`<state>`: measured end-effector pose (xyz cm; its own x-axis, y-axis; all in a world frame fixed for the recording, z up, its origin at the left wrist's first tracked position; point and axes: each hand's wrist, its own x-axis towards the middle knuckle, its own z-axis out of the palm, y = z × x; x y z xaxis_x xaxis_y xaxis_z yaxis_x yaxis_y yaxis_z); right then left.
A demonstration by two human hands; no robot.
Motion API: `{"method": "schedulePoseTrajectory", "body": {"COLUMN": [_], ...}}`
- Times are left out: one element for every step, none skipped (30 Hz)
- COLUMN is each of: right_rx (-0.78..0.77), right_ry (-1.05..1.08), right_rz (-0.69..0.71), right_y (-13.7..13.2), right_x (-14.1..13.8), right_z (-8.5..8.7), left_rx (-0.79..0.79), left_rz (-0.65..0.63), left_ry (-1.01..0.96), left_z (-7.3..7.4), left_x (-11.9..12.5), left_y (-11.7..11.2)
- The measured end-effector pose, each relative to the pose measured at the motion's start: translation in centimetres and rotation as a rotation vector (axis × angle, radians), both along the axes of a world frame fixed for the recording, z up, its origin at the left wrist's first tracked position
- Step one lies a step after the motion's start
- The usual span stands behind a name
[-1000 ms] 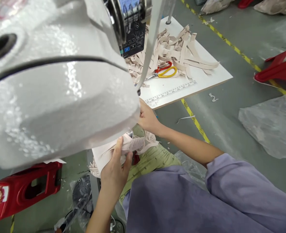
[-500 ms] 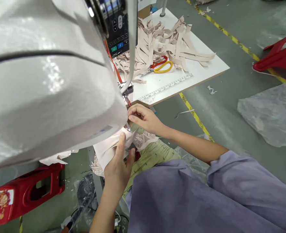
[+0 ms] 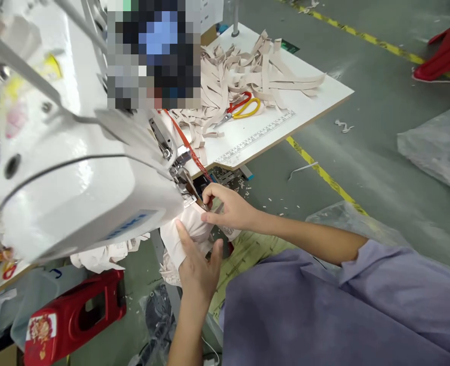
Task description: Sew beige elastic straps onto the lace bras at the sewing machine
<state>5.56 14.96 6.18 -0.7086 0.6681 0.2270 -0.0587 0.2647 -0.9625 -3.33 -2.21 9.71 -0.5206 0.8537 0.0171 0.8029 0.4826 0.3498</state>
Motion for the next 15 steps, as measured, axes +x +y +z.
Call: {"method": "schedulePoseTrajectory", "body": {"right_rx": [0.021,0.04,0.059,0.077,0.092,0.096,0.084,0.055,0.014,-0.031,-0.073,-0.102,-0.119,-0.127,-0.138], "right_ry": [-0.022,-0.046,-0.07,-0.091,-0.109,-0.125,-0.137,-0.145,-0.143,-0.132,-0.113,-0.09,-0.071,-0.057,-0.05], "right_rz": [-0.012,-0.023,-0.038,-0.055,-0.071,-0.08,-0.077,-0.058,-0.031,-0.005,0.011,0.019,0.023,0.03,0.044], "right_y": [-0.1,-0.3,-0.5,-0.7,-1.0,-1.3,-1.6,-1.8,-2.1,-2.3,-2.4,-2.5,-2.5,-2.4,-2.3], "right_x": [0.0,0.0,0.0,0.1,0.2,0.4,0.7,1.1,1.7,2.4,3.1,3.9,4.7,5.6,6.3], "right_z": [0.2,0.3,0.5,0.7,0.9,1.0,1.0,1.0,1.0,0.9,0.8,0.8,0.7,0.7,0.7], "left_rx": [-0.019,-0.038,-0.058,-0.079,-0.096,-0.102,-0.093,-0.07,-0.04,-0.011,0.009,0.017,0.013,0.002,-0.004], "left_rz": [0.007,0.015,0.027,0.047,0.069,0.08,0.073,0.047,0.003,-0.055,-0.117,-0.176,-0.231,-0.281,-0.324], "left_ry": [-0.013,-0.033,-0.058,-0.085,-0.112,-0.14,-0.163,-0.184,-0.204,-0.227,-0.264,-0.324,-0.415,-0.531,-0.652], "left_z": [0.1,0.2,0.3,0.3,0.1,-0.2,-0.6,-1.1,-1.6,-2.1,-2.4,-2.6,-2.7,-2.6,-2.4], "left_x": [0.0,0.1,0.3,0.5,0.9,1.4,2.2,3.0,4.0,5.1,6.1,6.9,7.5,7.8,7.8], "left_y": [0.0,0.1,0.1,0.2,0.2,0.1,0.0,-0.2,-0.4,-0.8,-1.2,-1.6,-2.1,-2.5,-2.9]}}
